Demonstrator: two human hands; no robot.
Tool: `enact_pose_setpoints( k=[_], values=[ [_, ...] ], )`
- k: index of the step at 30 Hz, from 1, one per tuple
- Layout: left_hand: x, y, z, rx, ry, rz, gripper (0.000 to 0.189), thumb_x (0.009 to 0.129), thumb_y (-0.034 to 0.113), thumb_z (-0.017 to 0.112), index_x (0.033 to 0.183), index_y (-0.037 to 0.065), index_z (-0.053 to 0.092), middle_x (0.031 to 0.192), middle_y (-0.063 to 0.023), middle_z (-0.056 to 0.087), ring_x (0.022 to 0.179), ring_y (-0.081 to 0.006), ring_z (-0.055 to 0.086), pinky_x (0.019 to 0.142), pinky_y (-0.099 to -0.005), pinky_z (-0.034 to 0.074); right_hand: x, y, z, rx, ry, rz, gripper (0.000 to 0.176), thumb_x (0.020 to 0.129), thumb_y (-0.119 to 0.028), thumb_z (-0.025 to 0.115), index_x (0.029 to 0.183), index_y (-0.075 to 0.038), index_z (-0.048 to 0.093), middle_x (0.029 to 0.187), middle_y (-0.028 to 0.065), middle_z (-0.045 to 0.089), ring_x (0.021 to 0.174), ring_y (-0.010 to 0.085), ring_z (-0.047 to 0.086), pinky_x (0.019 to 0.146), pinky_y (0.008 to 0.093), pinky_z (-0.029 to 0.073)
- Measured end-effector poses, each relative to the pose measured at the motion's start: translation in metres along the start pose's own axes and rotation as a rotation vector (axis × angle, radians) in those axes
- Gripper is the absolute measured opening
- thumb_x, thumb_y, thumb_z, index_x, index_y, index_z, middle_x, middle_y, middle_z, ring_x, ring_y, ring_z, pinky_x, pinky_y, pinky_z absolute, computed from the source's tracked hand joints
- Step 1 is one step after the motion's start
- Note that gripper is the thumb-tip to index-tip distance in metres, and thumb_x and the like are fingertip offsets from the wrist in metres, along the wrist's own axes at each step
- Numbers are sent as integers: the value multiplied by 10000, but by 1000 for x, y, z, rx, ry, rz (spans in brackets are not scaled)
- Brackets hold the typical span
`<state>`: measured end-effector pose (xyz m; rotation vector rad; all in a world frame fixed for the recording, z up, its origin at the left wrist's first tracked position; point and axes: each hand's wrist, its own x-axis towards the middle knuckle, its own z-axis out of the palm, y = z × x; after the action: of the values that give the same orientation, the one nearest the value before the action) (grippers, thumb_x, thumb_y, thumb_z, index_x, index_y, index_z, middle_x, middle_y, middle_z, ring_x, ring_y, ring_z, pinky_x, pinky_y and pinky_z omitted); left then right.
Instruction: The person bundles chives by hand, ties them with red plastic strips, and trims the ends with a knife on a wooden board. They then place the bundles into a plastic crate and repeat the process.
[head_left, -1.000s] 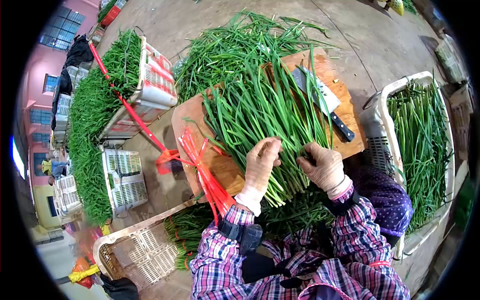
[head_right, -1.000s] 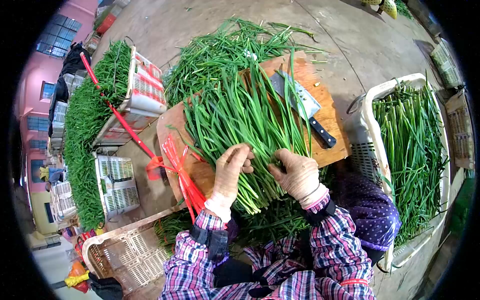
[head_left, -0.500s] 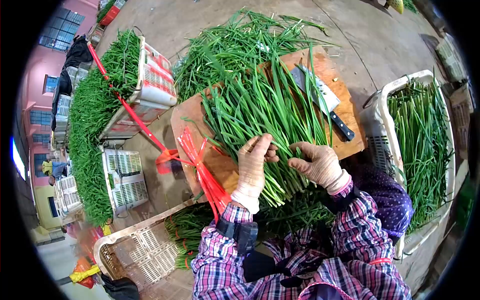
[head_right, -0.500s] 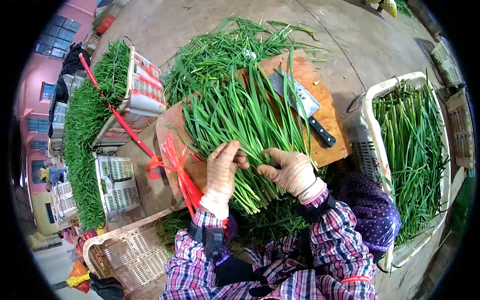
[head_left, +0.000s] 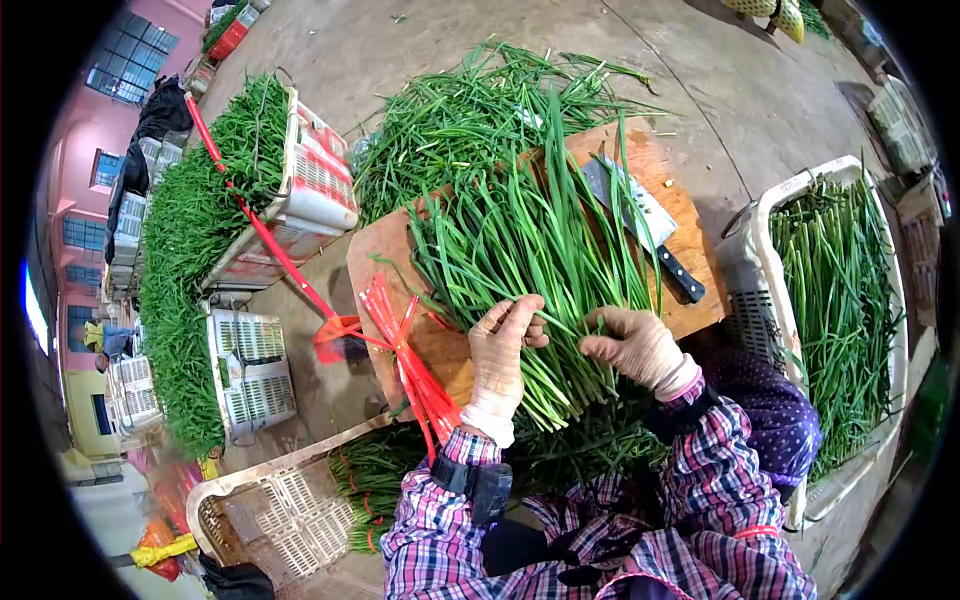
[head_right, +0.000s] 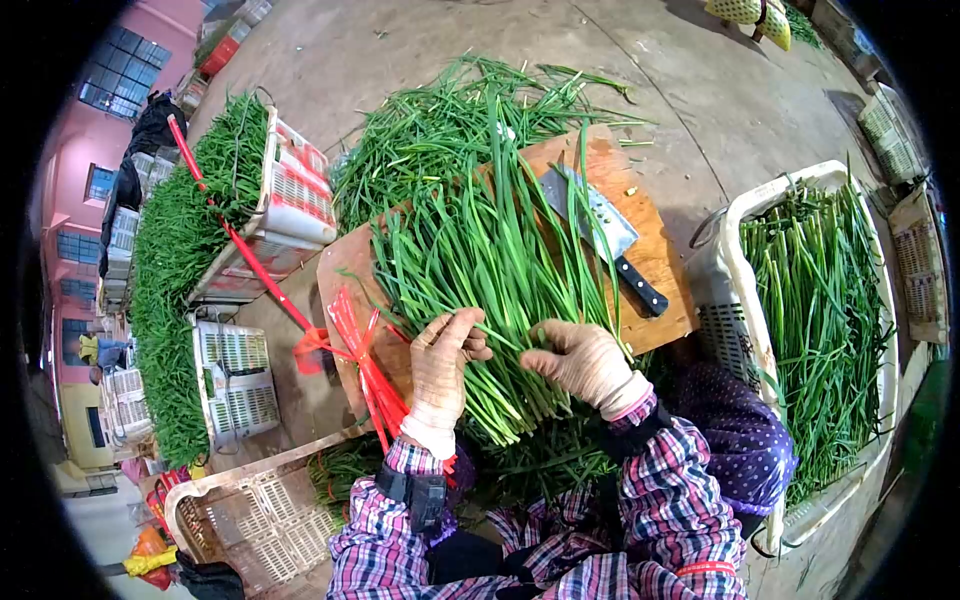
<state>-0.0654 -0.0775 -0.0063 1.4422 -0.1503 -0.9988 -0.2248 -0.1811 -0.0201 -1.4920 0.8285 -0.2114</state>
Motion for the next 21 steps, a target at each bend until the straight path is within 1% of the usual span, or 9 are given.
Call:
enact_pose_setpoints(
  k=[2,5,6,9,10,12,15,18,21],
  values=[
    [1,-1,1,-19,9,5,235,862,235,643,937,13,657,744,-21,611,649,-101,583,590,-257,513,1,-2,2,-269,-94,-60,251,820,-205,712,935,-5,611,628,6,560,597,60,477,538,258,418],
    [1,-2,1,-13,16,-4,230,861,229,644,934,12,659,746,-21,615,651,-105,585,596,-260,517,1,-6,2,-422,-109,-45,224,824,-203,704,856,-7,600,603,23,551,578,65,471,529,273,413],
    [0,-3,1,-21,19,10,227,859,229,646,930,13,659,746,-21,617,652,-104,587,603,-262,521,2,0,3,-318,-81,-58,230,829,-203,696,804,-4,582,590,28,544,561,67,462,522,271,408],
    [-1,-5,-2,-16,15,39,220,853,223,649,911,11,664,777,-35,636,666,-102,593,611,-255,520,1,8,3,-52,-65,-11,191,838,-180,687,809,-11,604,625,-21,561,563,57,465,512,248,394],
    [-1,-4,-2,-18,19,42,220,853,223,649,911,11,664,777,-35,636,666,-102,593,611,-255,520,1,8,2,-54,-70,-14,191,838,-180,687,809,-11,604,625,-21,561,563,57,465,512,248,394],
    [-2,-3,-1,3,41,18,219,850,222,651,902,10,668,787,-38,641,675,-103,596,619,-249,521,1,7,-2,168,-85,67,211,832,-195,696,917,-9,643,654,-27,585,589,63,469,534,264,409],
    [-4,-4,1,-1,53,25,228,846,220,657,925,7,672,786,-38,642,682,-104,598,631,-248,524,1,4,-8,254,-70,121,194,831,-221,706,843,-34,654,645,-53,568,550,34,454,488,213,368],
    [-7,-3,4,-20,73,48,231,846,217,657,938,5,672,785,-37,639,684,-102,596,639,-249,525,1,0,-8,352,-44,187,180,819,-218,719,798,-56,642,603,-61,535,495,26,438,443,199,344],
    [-9,-5,6,-46,103,66,236,846,218,660,941,3,671,784,-36,636,692,-100,594,647,-249,524,2,-4,-6,415,-5,176,185,811,-214,727,756,-72,623,569,-64,497,447,34,412,411,197,327]
  ],
)
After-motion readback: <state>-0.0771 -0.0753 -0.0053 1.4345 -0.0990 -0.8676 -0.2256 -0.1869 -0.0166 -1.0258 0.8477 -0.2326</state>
